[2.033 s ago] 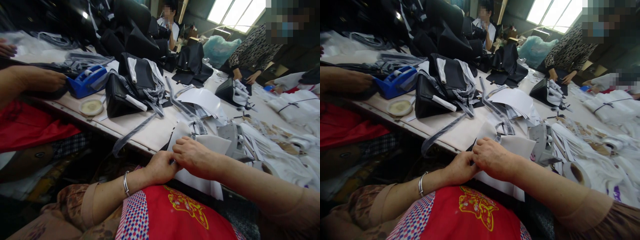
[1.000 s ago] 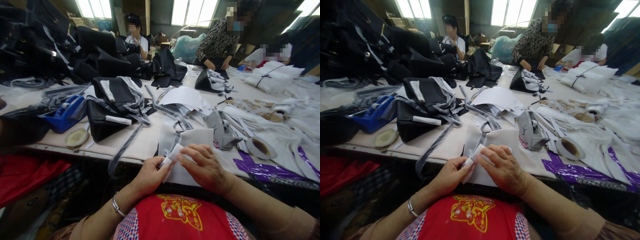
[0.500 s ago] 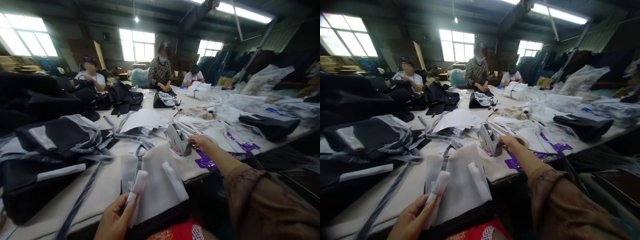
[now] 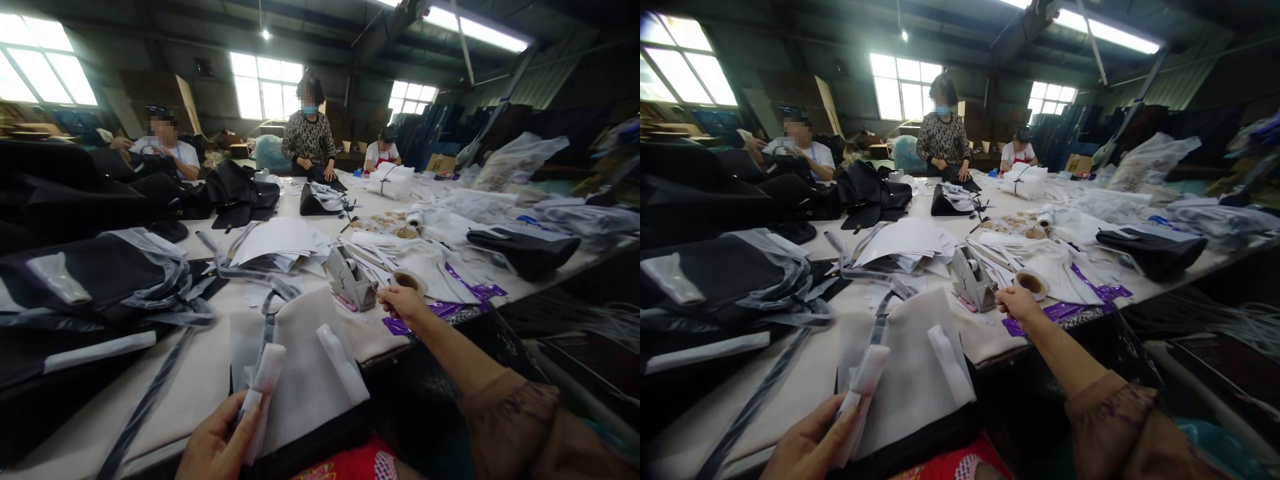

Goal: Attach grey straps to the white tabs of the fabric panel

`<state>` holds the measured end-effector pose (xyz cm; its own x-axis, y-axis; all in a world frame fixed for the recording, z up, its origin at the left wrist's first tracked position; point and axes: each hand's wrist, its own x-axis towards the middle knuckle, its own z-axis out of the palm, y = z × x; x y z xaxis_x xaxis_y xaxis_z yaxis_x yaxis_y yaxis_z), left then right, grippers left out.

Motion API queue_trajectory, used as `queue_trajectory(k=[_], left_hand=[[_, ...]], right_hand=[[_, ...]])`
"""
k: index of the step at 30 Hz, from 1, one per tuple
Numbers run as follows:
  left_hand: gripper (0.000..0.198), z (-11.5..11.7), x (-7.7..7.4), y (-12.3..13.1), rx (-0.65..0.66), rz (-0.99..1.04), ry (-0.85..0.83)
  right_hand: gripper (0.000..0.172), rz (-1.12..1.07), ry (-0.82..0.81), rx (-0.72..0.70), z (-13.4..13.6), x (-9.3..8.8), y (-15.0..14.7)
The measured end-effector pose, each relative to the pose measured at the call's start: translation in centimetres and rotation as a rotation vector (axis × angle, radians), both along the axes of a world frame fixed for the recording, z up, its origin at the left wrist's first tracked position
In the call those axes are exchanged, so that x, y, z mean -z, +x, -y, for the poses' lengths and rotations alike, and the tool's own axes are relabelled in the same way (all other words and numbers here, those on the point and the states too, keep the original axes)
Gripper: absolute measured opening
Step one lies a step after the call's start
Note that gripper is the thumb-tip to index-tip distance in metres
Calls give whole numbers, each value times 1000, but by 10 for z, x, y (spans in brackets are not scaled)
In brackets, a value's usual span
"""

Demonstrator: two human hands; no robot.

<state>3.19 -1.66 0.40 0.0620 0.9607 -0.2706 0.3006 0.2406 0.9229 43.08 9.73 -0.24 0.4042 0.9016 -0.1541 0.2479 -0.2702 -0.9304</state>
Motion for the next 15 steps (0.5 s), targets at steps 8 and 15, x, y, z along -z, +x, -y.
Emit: queue_trajectory(k=[8,15], left_hand=[[43,5,3,-4,77,-67,44],[31,8,-4,5,23,-141,195]], right_hand=[[22,258,79,-107,12,-2,-9],[23,95,115,-776,74,-53,-127]])
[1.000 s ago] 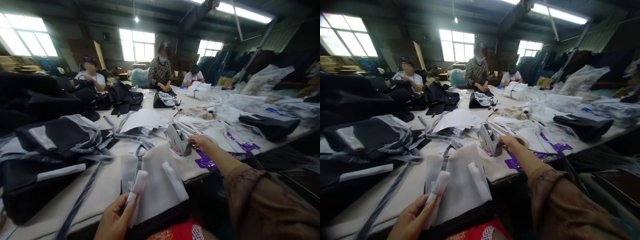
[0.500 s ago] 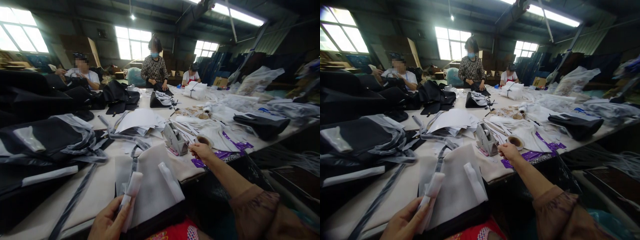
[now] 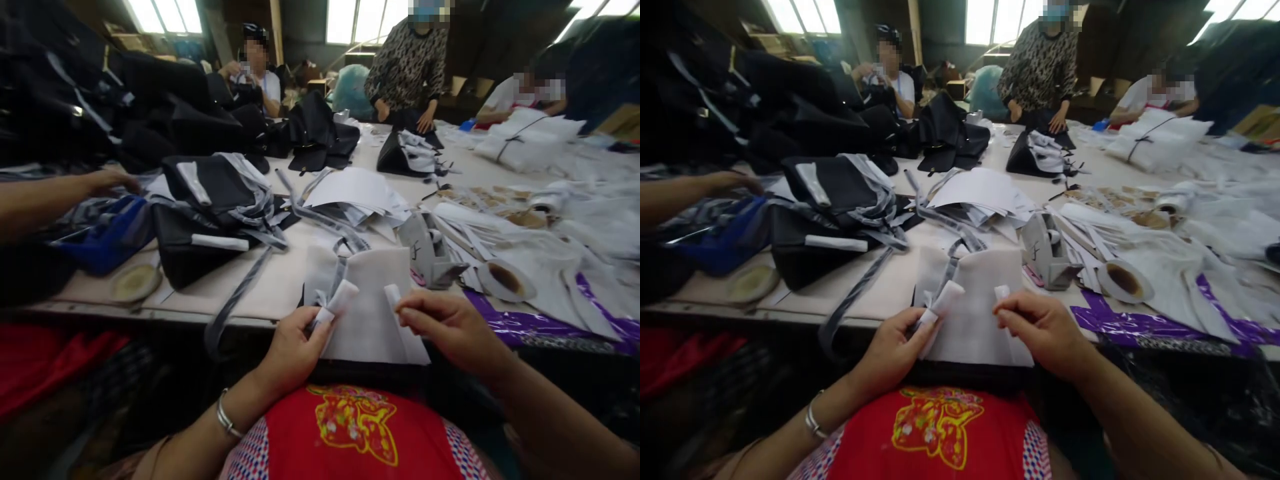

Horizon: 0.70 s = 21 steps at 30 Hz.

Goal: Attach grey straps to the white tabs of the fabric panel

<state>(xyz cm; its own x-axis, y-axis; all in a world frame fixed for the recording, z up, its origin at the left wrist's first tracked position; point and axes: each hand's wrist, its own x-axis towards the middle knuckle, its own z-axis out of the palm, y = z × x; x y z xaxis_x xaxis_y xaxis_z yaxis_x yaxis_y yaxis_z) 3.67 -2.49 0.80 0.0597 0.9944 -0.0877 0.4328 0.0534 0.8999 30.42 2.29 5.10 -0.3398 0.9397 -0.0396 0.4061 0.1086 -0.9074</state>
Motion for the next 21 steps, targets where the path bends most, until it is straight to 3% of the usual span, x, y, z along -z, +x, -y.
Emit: queue_trajectory(k=[3,7,14,21], left_hand=[[25,3,3,1,-9,-38,75],[18,6,7,2,-26,-92,172],[14,6,17,1,-27,-204,297],[12,4,22,3,6,-303,365]], right_hand=[[24,-9,-20,-154,18,-4,-60],[28,13,-55,-40,21,16,-101],[31,127,-53,94,20,29,-104],[41,23,-274,192,23,41,-105]])
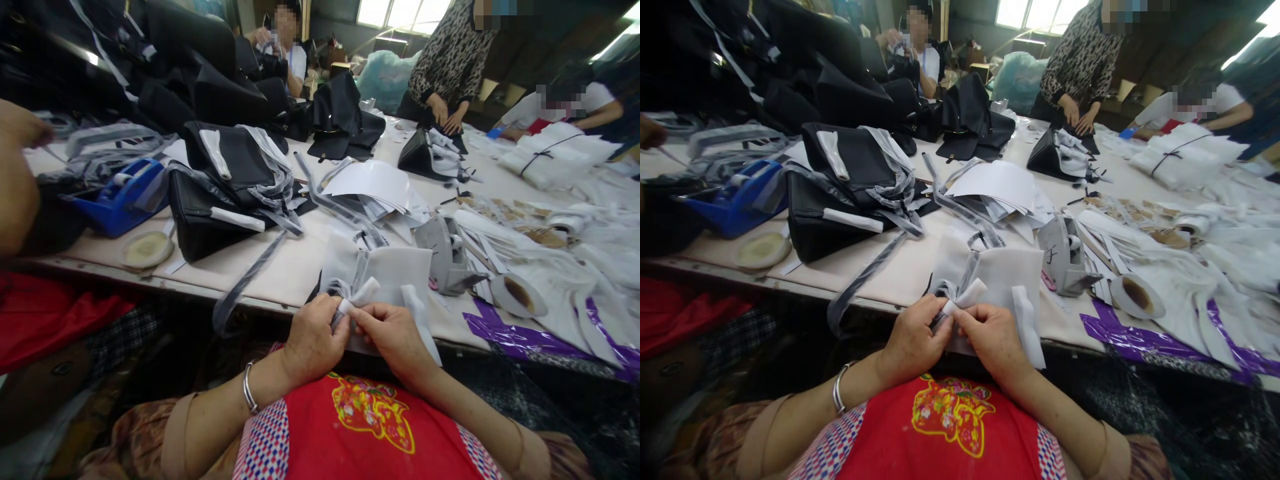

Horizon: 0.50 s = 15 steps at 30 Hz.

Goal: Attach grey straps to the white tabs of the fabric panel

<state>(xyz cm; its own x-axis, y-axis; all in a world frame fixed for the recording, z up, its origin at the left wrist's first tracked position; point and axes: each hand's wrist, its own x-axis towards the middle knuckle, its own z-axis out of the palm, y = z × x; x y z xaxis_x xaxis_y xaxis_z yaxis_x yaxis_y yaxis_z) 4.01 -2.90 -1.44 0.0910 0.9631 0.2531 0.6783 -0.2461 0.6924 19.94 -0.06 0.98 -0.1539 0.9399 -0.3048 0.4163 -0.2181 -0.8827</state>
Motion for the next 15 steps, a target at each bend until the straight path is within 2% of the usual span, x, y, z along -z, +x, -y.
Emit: queue_trajectory(k=[3,7,9,12,15], left_hand=[[11,1,2,1,3,-58,33],[11,1,3,0,2,-69,63],[11,1,2,-2,-8,-37,59],[12,-1,0,-6,-13,23,34],[14,-2,-1,-7,6,64,7]], right_hand=[[44,47,5,11,-3,5,0],[45,243,222,-76,-10,4,0],[39,238,259,-111,-11,2,0],[25,156,225,-152,-7,-1,2],[20,162,256,-178,-3,-3,4]])
